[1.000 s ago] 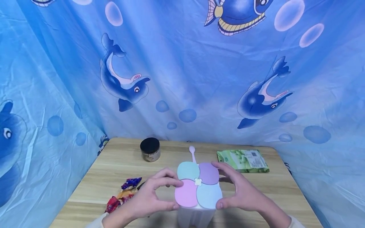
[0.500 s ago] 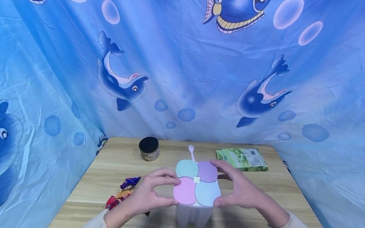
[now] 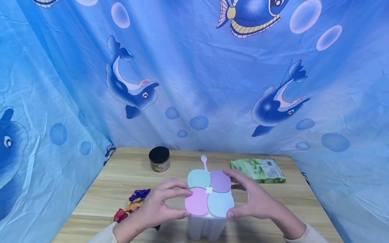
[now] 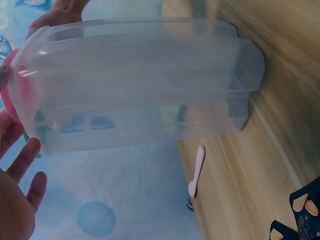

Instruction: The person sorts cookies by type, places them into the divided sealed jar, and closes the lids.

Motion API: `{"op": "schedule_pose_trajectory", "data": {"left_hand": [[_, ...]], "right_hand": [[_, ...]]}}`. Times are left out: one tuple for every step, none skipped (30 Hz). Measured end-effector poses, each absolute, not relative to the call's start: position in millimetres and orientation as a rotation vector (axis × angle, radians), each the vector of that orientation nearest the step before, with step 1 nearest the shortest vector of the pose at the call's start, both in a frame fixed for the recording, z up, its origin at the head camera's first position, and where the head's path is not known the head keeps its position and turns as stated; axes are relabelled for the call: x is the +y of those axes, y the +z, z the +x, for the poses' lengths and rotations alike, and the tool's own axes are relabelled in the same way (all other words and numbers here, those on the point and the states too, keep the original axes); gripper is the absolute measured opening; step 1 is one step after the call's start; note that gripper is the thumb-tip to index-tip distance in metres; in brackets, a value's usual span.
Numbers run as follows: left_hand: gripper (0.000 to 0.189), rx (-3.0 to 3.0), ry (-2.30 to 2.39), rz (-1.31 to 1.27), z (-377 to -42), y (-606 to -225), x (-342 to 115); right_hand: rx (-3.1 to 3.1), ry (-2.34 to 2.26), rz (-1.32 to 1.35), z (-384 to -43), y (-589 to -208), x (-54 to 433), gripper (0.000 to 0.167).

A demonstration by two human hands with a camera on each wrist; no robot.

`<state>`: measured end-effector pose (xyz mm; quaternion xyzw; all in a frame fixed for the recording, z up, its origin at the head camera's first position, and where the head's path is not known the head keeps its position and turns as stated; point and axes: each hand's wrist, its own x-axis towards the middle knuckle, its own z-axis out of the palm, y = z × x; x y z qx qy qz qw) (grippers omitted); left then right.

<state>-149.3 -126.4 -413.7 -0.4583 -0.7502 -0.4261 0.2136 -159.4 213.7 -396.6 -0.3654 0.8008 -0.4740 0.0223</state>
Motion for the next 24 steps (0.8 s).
{"op": "schedule_pose_trajectory", "data": {"left_hand": [[0.042,-2.074,-1.171,-1.27,-150,-415,-126],[0.042,-2.064,-1.162,-1.269,-150,-416,-126],[0.042,-2.052,-1.155,-1.27,-150,-417,-125],[0.042,-2.043,-1.151,-1.269,-151,-419,-125],[0.042,-2.041,-1.148,-1.264,-151,-419,-125],[0.042,-2.034,-1.146,-1.263,-151,-420,-124],[0.042,-2.014,-1.145,-1.269,-151,-421,-124],[0.041,-2.009,-1.146,-1.269,-151,-421,-124],[0.039,-1.993,-1.142,-1.271,-152,-421,-124],[0.034,-1.975,-1.156,-1.27,-153,-421,-124],[0.028,-1.949,-1.168,-1.272,-154,-421,-123],[0.022,-1.918,-1.18,-1.278,-155,-420,-123],[0.016,-1.897,-1.194,-1.282,-157,-419,-122],[0.011,-1.884,-1.209,-1.287,-158,-417,-122],[0.008,-1.873,-1.227,-1.295,-160,-415,-121],[0.008,-1.88,-1.253,-1.305,-161,-413,-122],[0.008,-1.897,-1.259,-1.323,-162,-411,-123],[0.011,-1.924,-1.272,-1.345,-162,-408,-125],[0.016,-1.956,-1.287,-1.37,-162,-406,-127],[0.022,-1.987,-1.301,-1.398,-162,-405,-130],[0.028,-2.026,-1.318,-1.422,-162,-403,-132],[0.033,-2.063,-1.326,-1.447,-162,-402,-135],[0.038,-2.094,-1.33,-1.47,-162,-401,-137],[0.04,-2.121,-1.34,-1.487,-162,-400,-138]], "right_hand": [[2.478,-1.469,-1.129,-160,-397,214,0.1],[2.477,-1.469,-1.128,-160,-397,214,0.1],[2.472,-1.473,-1.129,-160,-397,215,0.099],[2.471,-1.474,-1.135,-160,-398,215,0.1],[2.468,-1.476,-1.138,-160,-398,215,0.1],[2.466,-1.478,-1.142,-160,-398,215,0.1],[2.463,-1.48,-1.147,-160,-398,215,0.1],[2.463,-1.483,-1.151,-160,-398,215,0.1],[2.464,-1.484,-1.155,-160,-398,215,0.1],[2.463,-1.484,-1.157,-160,-399,215,0.1],[2.455,-1.486,-1.159,-160,-399,214,0.101],[2.449,-1.486,-1.165,-161,-399,214,0.101],[2.443,-1.487,-1.168,-161,-399,213,0.101],[2.437,-1.486,-1.173,-161,-399,213,0.101],[2.434,-1.482,-1.177,-161,-399,213,0.101],[2.427,-1.482,-1.181,-161,-399,212,0.102],[2.426,-1.48,-1.183,-161,-399,212,0.102],[2.429,-1.478,-1.185,-162,-399,212,0.102],[2.431,-1.478,-1.185,-162,-399,212,0.102],[2.432,-1.477,-1.188,-162,-399,212,0.102],[2.432,-1.48,-1.187,-163,-400,212,0.102],[2.431,-1.482,-1.185,-163,-400,212,0.102],[2.429,-1.485,-1.178,-163,-401,213,0.102],[2.427,-1.487,-1.173,-163,-401,213,0.102]]}}
